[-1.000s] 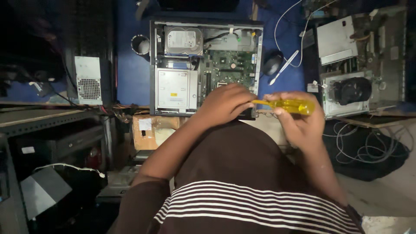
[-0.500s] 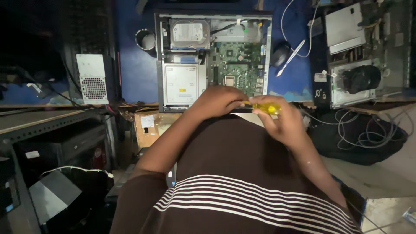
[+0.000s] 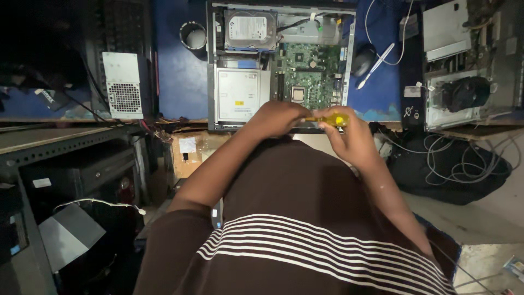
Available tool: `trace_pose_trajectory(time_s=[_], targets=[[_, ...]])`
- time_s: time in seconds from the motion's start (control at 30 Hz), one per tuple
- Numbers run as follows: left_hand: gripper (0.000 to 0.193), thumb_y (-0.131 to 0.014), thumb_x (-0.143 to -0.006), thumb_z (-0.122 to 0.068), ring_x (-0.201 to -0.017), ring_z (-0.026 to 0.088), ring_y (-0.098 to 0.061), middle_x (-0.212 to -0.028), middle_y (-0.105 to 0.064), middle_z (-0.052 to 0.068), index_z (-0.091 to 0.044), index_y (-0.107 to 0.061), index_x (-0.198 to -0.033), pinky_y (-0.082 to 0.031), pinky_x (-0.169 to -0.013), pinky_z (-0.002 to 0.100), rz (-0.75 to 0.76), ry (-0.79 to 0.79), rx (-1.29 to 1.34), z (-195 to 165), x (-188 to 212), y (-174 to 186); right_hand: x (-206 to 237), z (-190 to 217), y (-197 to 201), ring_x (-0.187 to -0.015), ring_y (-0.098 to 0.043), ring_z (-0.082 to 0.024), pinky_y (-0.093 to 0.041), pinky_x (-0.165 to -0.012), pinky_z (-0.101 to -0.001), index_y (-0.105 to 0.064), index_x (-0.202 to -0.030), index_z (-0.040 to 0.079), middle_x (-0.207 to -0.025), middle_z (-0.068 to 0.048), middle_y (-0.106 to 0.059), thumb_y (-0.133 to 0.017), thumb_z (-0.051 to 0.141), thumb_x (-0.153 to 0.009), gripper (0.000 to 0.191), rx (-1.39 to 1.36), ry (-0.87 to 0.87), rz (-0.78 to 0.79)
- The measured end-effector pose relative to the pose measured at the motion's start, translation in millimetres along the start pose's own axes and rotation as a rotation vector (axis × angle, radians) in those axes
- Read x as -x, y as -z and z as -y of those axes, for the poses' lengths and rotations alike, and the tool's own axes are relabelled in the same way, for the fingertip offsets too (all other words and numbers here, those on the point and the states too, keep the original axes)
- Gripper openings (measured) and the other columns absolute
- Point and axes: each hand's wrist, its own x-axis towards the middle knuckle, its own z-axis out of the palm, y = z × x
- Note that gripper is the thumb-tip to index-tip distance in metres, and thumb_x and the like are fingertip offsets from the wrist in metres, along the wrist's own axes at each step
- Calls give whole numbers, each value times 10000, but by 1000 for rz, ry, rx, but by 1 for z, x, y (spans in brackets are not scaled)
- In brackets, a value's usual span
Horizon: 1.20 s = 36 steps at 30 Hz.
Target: The person works on an open desktop computer case on a workbench, using a yellow-handled screwdriver to unscrew and remove components including a cooling fan and other internal parts, handling screws and repositioning parts inside the case throughout the episode.
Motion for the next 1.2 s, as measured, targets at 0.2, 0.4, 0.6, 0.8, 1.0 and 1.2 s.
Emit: trace_pose_trajectory(time_s=[0.2,0.4,0.6,0.8,1.0,1.2], targets=[[256,-621,-926,-250,-1010,311,-714,-1115,-751,43,-200,-744,-1146,-553,-817,450,10,5,28,7,4,-4,5,-8,-8,-1136,-743,-290,-578,-957,-363,-493,-1226,12,-1187,-176,-737,-662,8,-1009,275,8,10,-6],[244,-619,-955,-278,-1044,306,-697,-1142,-744,40,-188,-732,-1151,-546,-842,448,26,20,46,14,3,-12,7,-10,-10,-1148,-731,-302,-570,-961,-375,-476,-1236,8,-1197,-183,-730,-669,8,-1004,302,19,25,2],[255,-628,-930,-258,-1021,307,-704,-1133,-745,39,-174,-728,-1148,-549,-816,451,-24,-4,39,14,2,-15,6,-4,-8,-1162,-730,-304,-571,-966,-380,-477,-1235,9,-1200,-185,-731,-667,8,-1005,298,2,5,15],[223,-656,-933,-273,-971,317,-716,-1059,-753,64,-169,-734,-1114,-552,-796,451,-40,-8,38,14,5,-13,-2,7,-5,-1180,-712,-287,-550,-997,-377,-536,-1171,27,-1190,-170,-720,-684,-3,-980,244,-66,18,46],[223,-673,-935,-270,-949,327,-707,-1081,-748,64,-148,-736,-1111,-549,-778,456,-93,-82,32,19,11,-12,-3,6,-14,-1223,-607,-259,-465,-1124,-398,-543,-1145,17,-1186,-143,-641,-591,135,-1045,162,-454,64,73],[185,-687,-929,-254,-946,321,-711,-1077,-755,48,-159,-743,-1078,-554,-785,447,-105,-85,49,25,15,-12,-2,-9,-37,-858,-497,-171,-439,-826,-329,-490,-938,31,-904,-74,-525,-405,288,-1153,346,-665,-18,41]])
